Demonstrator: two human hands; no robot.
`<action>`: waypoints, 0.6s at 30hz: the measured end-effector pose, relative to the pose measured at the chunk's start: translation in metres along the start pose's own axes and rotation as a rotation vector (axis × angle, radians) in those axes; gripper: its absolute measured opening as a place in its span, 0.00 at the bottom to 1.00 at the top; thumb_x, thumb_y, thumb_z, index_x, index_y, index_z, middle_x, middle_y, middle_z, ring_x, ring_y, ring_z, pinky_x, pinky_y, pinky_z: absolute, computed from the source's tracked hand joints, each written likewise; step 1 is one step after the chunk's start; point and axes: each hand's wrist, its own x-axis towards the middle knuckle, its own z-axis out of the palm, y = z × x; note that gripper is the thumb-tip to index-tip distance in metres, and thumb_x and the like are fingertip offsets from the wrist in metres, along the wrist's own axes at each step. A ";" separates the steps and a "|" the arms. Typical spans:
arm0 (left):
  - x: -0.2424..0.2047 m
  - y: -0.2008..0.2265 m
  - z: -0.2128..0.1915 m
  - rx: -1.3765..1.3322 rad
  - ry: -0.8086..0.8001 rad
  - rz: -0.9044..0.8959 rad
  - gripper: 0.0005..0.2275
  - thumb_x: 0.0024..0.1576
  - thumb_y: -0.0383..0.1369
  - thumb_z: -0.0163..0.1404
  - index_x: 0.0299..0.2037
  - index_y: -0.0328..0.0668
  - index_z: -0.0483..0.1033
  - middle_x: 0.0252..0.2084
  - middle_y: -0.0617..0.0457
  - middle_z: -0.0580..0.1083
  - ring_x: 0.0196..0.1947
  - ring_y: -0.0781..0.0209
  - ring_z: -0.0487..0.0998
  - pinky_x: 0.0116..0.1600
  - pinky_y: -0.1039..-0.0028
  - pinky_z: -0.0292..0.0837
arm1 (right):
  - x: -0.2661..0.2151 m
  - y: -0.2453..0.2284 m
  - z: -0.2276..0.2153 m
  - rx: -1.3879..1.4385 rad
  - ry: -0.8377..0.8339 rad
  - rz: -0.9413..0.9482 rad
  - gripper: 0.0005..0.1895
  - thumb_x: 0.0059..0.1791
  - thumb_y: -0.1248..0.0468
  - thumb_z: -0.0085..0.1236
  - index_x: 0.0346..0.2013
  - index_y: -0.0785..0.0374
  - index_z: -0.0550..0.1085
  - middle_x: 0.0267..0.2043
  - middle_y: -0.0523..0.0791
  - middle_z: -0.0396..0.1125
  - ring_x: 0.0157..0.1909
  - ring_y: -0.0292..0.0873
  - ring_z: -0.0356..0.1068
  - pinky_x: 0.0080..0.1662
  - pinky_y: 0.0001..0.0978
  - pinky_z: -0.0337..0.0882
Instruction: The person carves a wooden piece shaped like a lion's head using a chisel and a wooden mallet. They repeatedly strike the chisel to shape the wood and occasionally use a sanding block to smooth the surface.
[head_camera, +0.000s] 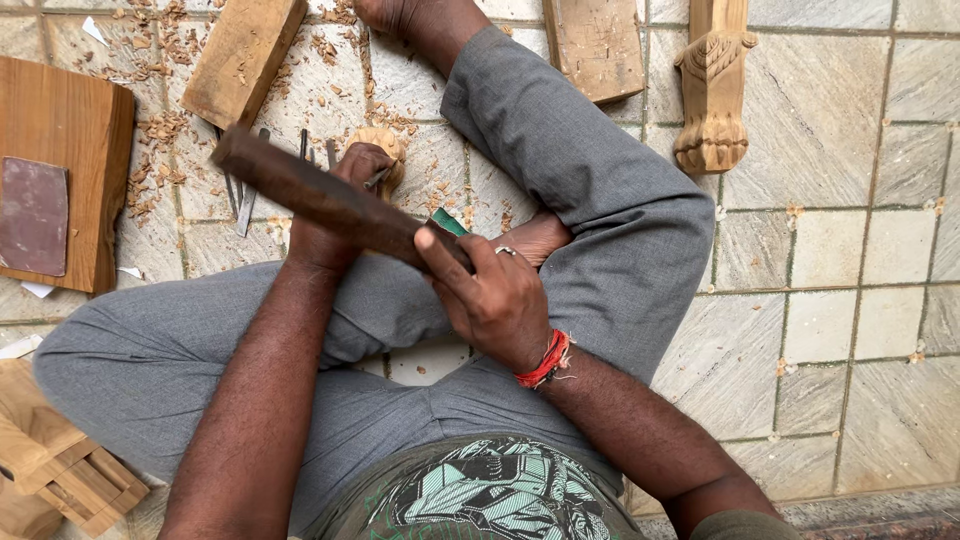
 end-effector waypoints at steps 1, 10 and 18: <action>0.001 0.004 -0.003 0.034 -0.010 -0.036 0.15 0.59 0.24 0.55 0.54 0.37 0.70 0.52 0.44 0.77 0.51 0.51 0.80 0.55 0.64 0.82 | 0.001 0.000 0.000 -0.019 -0.018 0.038 0.44 0.53 0.58 0.67 0.78 0.44 0.53 0.44 0.46 0.67 0.32 0.42 0.68 0.33 0.38 0.70; 0.007 0.009 0.006 0.134 -0.048 -0.276 0.10 0.64 0.33 0.55 0.50 0.38 0.71 0.38 0.44 0.77 0.34 0.53 0.82 0.38 0.64 0.81 | 0.002 0.011 0.003 0.089 0.000 0.194 0.44 0.54 0.57 0.65 0.79 0.46 0.50 0.40 0.46 0.67 0.32 0.42 0.70 0.33 0.38 0.73; 0.022 -0.011 0.000 -0.008 0.321 -0.523 0.05 0.67 0.32 0.53 0.45 0.40 0.73 0.37 0.49 0.79 0.35 0.58 0.83 0.41 0.67 0.80 | 0.007 0.058 -0.004 0.628 0.132 0.558 0.43 0.57 0.61 0.61 0.81 0.56 0.46 0.65 0.53 0.70 0.58 0.42 0.76 0.57 0.34 0.79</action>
